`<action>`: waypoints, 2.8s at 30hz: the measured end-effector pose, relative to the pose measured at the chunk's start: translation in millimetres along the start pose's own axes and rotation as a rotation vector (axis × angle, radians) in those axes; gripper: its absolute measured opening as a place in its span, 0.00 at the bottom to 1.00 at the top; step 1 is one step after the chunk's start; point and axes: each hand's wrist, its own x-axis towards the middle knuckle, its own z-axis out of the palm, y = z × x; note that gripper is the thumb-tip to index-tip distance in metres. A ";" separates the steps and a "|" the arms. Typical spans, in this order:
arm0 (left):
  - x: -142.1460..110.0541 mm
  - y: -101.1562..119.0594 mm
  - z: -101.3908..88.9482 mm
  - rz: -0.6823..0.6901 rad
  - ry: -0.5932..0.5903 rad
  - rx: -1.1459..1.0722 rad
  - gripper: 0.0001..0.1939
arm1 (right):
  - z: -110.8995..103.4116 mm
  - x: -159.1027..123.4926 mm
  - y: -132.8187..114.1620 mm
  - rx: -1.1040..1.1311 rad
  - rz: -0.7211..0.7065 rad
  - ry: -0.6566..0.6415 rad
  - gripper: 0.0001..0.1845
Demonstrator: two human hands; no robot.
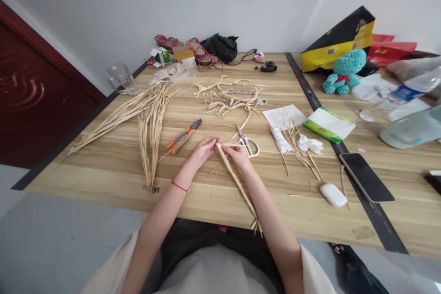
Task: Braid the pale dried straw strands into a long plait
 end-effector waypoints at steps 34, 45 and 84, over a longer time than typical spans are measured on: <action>-2.9 3.4 -0.2 -0.004 -0.081 -0.082 0.15 | -1.6 -15.4 -7.1 -0.855 -0.764 -0.173 0.14; 1.6 5.2 -3.8 0.069 0.016 -0.219 0.05 | 3.2 -19.8 -15.7 -0.767 -0.621 -0.214 0.14; -4.0 2.8 9.4 -0.025 0.014 -0.272 0.05 | 11.1 -7.1 -9.6 -0.109 0.084 -0.407 0.19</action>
